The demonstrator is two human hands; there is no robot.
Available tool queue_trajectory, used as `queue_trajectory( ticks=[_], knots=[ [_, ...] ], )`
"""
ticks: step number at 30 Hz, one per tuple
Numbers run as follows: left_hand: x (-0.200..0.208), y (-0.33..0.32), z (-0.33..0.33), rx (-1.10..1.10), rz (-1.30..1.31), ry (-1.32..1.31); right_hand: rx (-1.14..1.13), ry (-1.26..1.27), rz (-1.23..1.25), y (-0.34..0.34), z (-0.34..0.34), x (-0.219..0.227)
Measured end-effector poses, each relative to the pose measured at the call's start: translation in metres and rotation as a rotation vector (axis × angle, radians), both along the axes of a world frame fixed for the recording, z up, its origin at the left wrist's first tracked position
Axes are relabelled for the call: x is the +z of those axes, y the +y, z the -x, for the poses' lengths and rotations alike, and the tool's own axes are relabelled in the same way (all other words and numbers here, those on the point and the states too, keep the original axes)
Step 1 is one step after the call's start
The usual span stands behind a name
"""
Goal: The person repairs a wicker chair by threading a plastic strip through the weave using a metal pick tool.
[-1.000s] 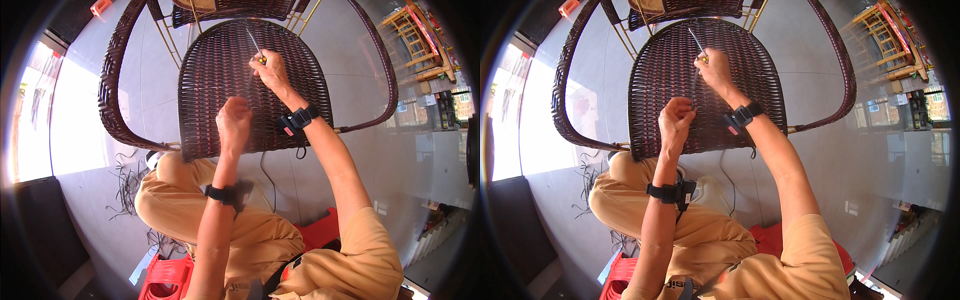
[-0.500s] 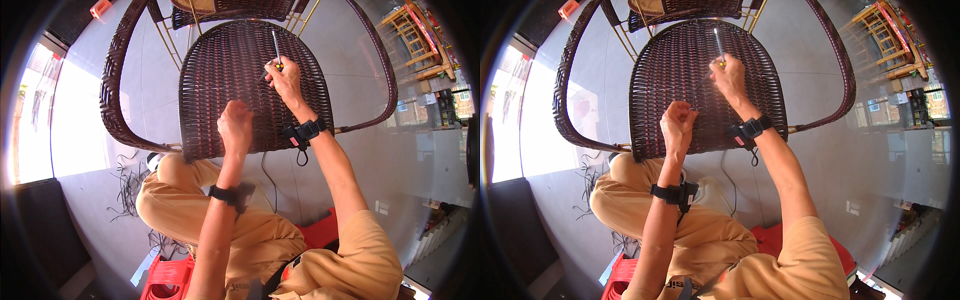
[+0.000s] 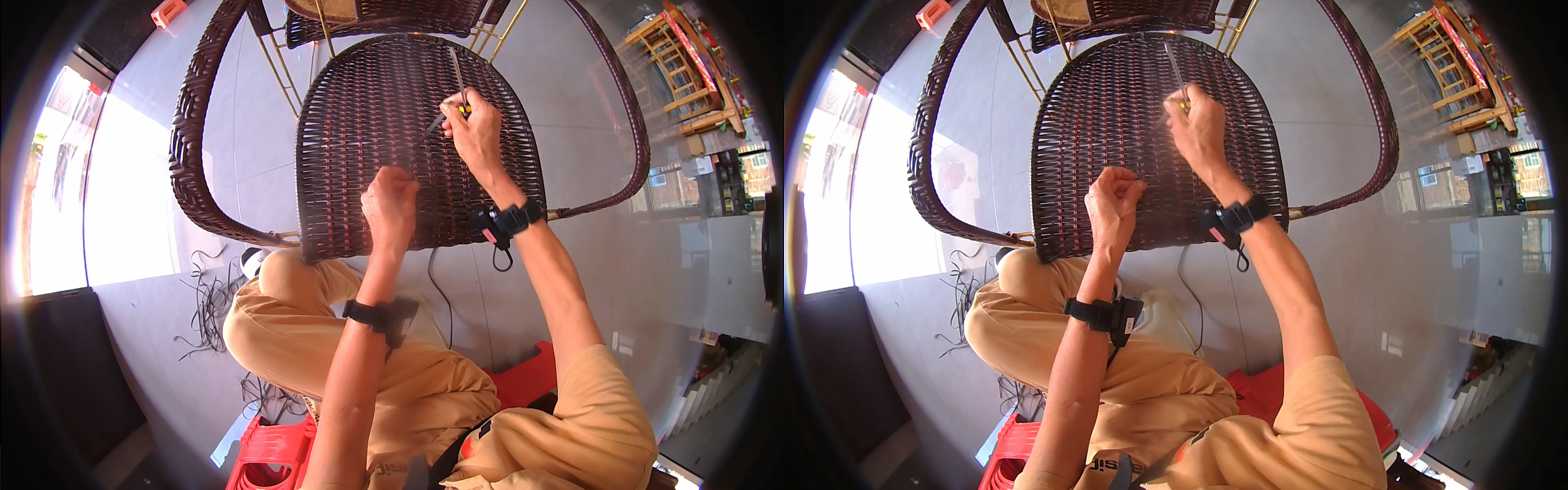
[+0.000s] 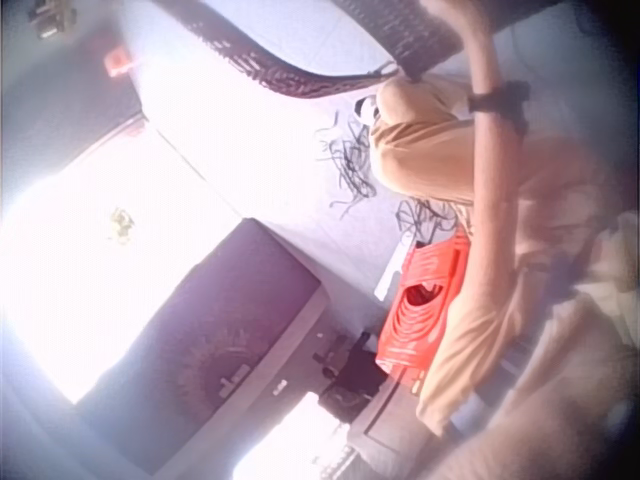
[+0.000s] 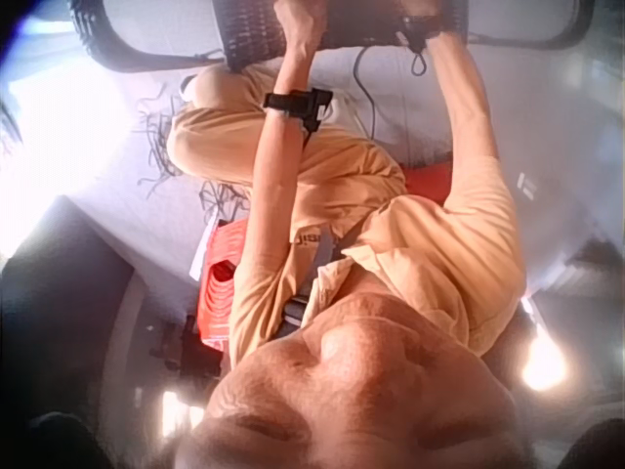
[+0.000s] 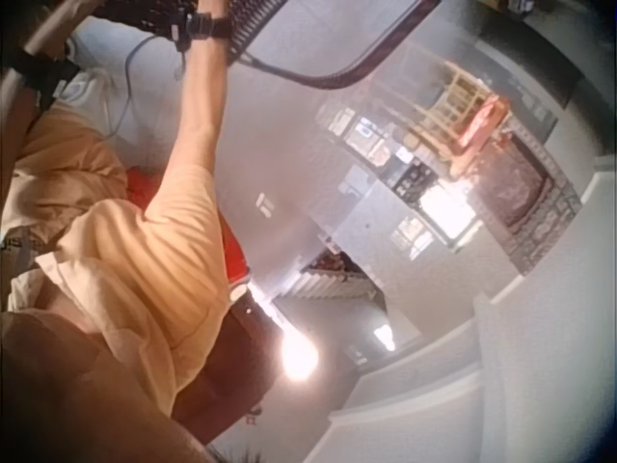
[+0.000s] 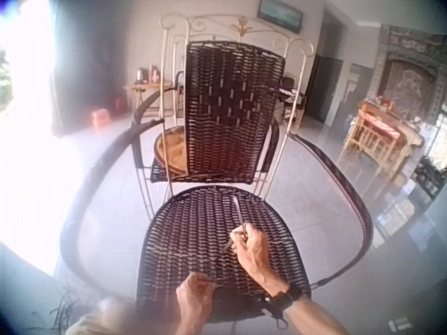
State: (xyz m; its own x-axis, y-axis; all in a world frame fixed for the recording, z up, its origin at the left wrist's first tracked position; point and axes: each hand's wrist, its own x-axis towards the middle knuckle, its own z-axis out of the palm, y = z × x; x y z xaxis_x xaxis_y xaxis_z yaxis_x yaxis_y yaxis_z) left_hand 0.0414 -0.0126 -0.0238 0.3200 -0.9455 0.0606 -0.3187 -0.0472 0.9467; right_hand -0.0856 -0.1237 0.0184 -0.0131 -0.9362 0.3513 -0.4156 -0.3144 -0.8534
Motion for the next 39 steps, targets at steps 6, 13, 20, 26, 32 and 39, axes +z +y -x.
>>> queue_trajectory(
  ticks=[6,13,20,26,32,39],
  knots=[
    [-0.002,0.001,0.010,0.073,0.053,0.027,0.059,0.084,-0.040,-0.053,-0.005,-0.019],
    [0.003,0.004,0.016,0.174,0.045,0.093,0.020,0.086,-0.109,-0.048,0.004,-0.029],
    [0.016,-0.001,0.007,0.156,-0.058,-0.130,0.007,-0.028,0.010,-0.043,-0.004,-0.003],
    [0.009,-0.003,0.011,0.108,-0.123,-0.187,0.100,0.034,0.121,-0.035,-0.010,0.024],
    [0.004,-0.002,0.012,0.121,-0.088,-0.206,0.151,-0.046,0.092,-0.005,-0.010,0.041],
    [0.004,0.000,0.017,0.128,-0.006,-0.277,0.036,-0.111,-0.018,-0.031,0.000,0.028]
  ],
)
